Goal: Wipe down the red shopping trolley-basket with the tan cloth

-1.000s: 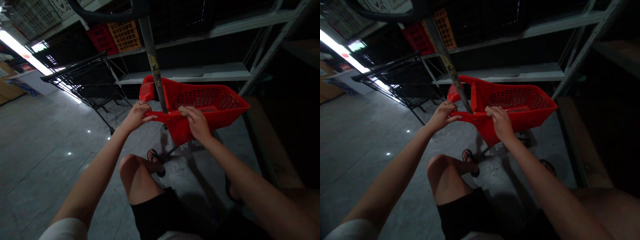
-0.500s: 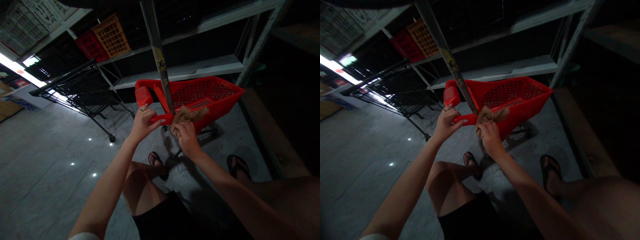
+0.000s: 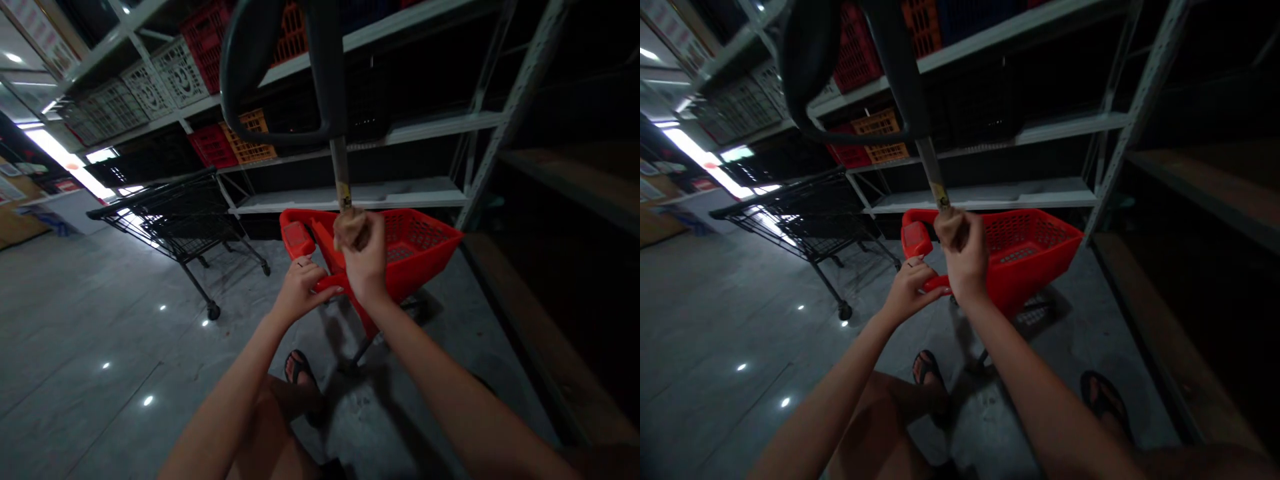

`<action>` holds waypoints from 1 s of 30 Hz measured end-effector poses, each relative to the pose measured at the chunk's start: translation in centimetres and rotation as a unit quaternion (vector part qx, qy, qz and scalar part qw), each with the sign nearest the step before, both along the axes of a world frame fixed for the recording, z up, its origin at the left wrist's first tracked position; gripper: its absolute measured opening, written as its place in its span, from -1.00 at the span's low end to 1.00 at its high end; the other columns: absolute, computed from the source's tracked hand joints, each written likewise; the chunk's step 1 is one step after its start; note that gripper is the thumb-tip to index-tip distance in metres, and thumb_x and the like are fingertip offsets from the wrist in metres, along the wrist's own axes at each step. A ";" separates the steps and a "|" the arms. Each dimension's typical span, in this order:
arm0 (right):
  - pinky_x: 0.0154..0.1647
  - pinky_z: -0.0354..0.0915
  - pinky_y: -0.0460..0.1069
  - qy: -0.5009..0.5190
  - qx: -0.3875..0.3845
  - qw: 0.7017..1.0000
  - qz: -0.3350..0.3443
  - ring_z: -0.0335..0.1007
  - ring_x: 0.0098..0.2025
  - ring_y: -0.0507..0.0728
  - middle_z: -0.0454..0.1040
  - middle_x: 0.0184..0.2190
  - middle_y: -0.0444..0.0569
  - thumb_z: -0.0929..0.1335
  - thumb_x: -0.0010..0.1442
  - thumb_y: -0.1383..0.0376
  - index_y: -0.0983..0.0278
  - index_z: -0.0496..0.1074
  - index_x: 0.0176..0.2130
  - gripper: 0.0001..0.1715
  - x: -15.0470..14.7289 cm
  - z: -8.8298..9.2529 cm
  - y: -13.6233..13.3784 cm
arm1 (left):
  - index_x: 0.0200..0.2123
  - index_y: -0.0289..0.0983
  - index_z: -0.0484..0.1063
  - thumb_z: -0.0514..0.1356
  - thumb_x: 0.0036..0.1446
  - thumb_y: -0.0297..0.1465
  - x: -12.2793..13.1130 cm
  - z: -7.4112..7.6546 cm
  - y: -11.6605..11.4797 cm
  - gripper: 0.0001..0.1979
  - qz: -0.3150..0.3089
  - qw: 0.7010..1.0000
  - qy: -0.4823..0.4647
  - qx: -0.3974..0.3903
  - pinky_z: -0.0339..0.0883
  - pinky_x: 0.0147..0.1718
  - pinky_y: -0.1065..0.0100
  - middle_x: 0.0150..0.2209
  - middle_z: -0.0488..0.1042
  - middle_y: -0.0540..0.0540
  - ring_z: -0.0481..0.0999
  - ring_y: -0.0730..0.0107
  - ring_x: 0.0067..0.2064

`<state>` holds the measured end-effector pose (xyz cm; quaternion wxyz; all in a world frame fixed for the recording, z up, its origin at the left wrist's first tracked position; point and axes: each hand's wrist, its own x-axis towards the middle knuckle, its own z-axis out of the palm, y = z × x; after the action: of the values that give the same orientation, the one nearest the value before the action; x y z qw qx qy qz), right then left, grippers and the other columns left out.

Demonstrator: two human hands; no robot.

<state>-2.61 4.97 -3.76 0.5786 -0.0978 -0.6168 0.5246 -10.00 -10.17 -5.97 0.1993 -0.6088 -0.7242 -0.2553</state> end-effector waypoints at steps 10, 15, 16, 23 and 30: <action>0.10 0.49 0.14 -0.014 -0.007 0.997 0.072 0.58 0.02 0.20 0.54 0.04 0.08 0.44 0.27 0.09 0.14 0.21 0.12 -0.46 -1.8 3.7 0.4 | -0.46 -0.21 0.42 0.31 0.32 0.02 -1.3 -0.2 -1.0 -0.53 0.011 0.999 -0.041 -0.006 0.36 -0.02 0.17 -0.45 0.47 -0.03 0.47 0.24 -0.26; 0.16 0.46 0.16 0.037 0.097 0.994 0.020 0.52 0.16 0.21 0.49 0.16 0.18 0.34 0.39 0.08 0.17 0.22 0.21 -0.50 -3.1 10.7 2.0 | -0.44 -0.22 0.41 0.31 0.33 -0.01 -1.1 -0.4 -1.0 -0.55 -0.004 0.999 -0.033 0.003 0.34 0.01 0.17 -0.46 0.46 -0.01 0.45 0.28 -0.30; 0.16 0.46 0.16 0.042 0.090 0.995 0.024 0.52 0.17 0.22 0.49 0.17 0.19 0.35 0.38 0.05 0.17 0.22 0.23 -0.47 -3.0 10.3 1.8 | -0.44 -0.22 0.41 0.31 0.34 -0.01 -1.1 -0.5 -1.0 -0.55 -0.005 0.999 -0.034 0.004 0.34 0.01 0.17 -0.46 0.46 -0.01 0.45 0.29 -0.31; -0.20 0.48 0.15 -0.080 -0.083 0.988 0.100 0.57 -0.24 0.29 0.59 -0.32 0.08 0.39 0.16 -0.24 0.22 0.42 -0.20 -0.40 1.0 0.0 -1.0 | -0.45 -0.21 0.38 0.27 0.36 0.01 -1.4 -1.1 -0.9 -0.52 -0.004 0.999 -0.032 0.009 0.34 0.03 0.13 -0.44 0.49 -0.03 0.47 0.26 -0.28; 0.08 0.48 0.19 0.032 0.020 0.999 -0.018 0.54 0.06 0.30 0.60 0.01 0.13 0.48 0.18 0.07 0.19 0.42 0.09 -0.46 0.8 7.4 -0.2 | -0.44 -0.20 0.40 0.34 0.31 -0.04 -0.8 -0.9 -1.1 -0.57 0.014 0.999 -0.029 0.003 0.35 -0.01 0.14 -0.44 0.50 -0.02 0.48 0.24 -0.26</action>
<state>-1.80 4.79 3.60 0.6093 -0.0806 -0.6068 0.5040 -10.84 -11.24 -6.84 0.1836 -0.5903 -0.7374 -0.2721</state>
